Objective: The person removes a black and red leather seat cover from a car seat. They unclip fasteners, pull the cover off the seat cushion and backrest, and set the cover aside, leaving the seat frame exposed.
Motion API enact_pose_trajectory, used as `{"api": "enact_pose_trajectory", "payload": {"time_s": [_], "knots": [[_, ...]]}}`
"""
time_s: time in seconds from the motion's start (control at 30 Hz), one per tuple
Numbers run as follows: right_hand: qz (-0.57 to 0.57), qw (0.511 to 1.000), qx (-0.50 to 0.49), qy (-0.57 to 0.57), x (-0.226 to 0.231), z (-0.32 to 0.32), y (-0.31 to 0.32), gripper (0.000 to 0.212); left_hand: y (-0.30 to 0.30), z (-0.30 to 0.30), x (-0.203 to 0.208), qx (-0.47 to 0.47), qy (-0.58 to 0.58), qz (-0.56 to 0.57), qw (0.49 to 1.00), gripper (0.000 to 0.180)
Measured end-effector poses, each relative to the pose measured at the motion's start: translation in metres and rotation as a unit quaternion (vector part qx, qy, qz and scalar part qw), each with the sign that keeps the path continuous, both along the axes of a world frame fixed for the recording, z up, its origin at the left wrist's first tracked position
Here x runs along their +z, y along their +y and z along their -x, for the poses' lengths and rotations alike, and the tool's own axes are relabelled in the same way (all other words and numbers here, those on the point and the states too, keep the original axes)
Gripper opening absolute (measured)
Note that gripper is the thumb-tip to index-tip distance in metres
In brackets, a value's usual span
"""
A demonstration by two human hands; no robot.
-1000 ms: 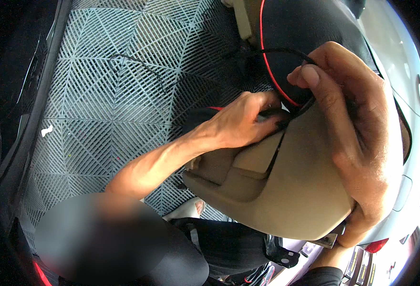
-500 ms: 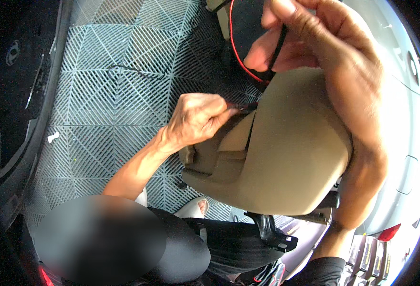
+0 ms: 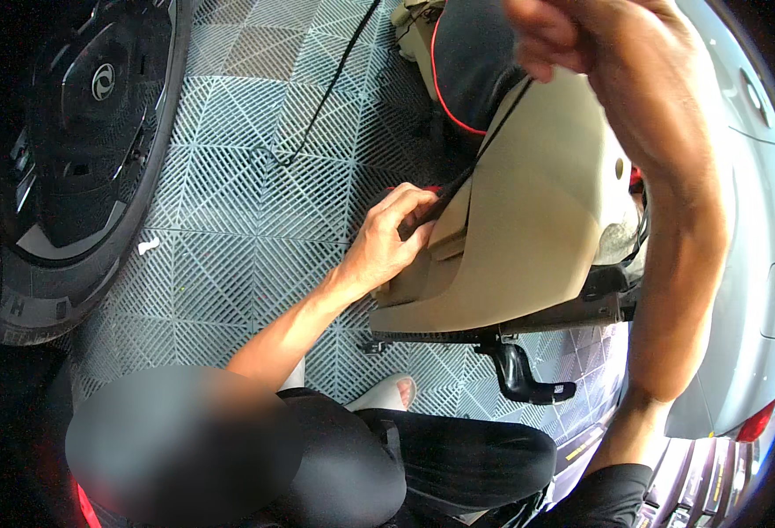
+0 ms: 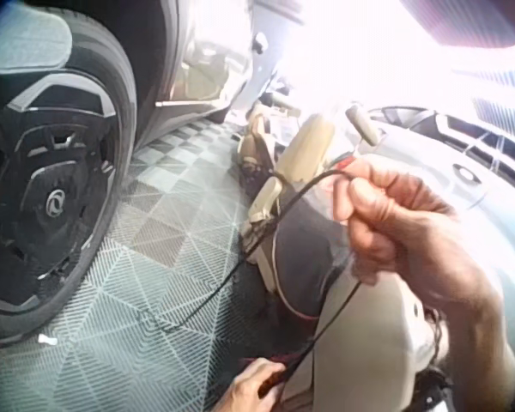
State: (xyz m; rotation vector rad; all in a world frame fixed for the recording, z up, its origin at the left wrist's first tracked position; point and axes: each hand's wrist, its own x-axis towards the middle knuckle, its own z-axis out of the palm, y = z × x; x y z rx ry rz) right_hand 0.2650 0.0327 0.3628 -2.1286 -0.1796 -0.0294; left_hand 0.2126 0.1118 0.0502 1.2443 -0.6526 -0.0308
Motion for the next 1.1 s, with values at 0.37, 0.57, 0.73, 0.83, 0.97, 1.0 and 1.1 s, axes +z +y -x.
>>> {"api": "enact_pose_trajectory", "payload": {"time_s": [0.37, 0.57, 0.73, 0.83, 0.97, 1.0, 1.1], "knots": [[0.029, 0.997, -0.001, -0.067, 0.023, 0.023, 0.02, 0.028, -0.004, 0.028, -0.005, 0.092, 0.075, 0.003, 0.993, 0.009], [0.082, 0.996, 0.005, -0.032, 0.033, 0.046, 0.018, 0.032, 0.003, 0.032, -0.013, 0.012, 0.102, -0.017, 0.995, 0.015], [0.141, 0.984, -0.011, -0.106, 0.016, 0.068, 0.015, 0.03, 0.017, 0.019, -0.01, 0.067, -0.017, -0.083, 0.994, 0.008], [0.172, 0.976, -0.038, -0.126, 0.025, 0.099, -0.012, 0.028, -0.001, 0.034, 0.004, 0.032, -0.041, -0.094, 0.994, 0.011], [0.156, 0.97, -0.03, -0.183, 0.019, 0.115, -0.031, 0.025, 0.009, 0.034, 0.005, 0.026, -0.077, -0.135, 0.987, 0.012], [0.152, 0.968, -0.033, -0.196, 0.018, 0.121, -0.036, 0.024, 0.012, 0.03, 0.001, 0.021, -0.085, -0.144, 0.986, 0.013], [0.139, 0.962, -0.046, -0.23, 0.02, 0.147, -0.057, 0.023, 0.014, 0.031, 0.007, 0.007, -0.108, -0.173, 0.979, 0.017]]}}
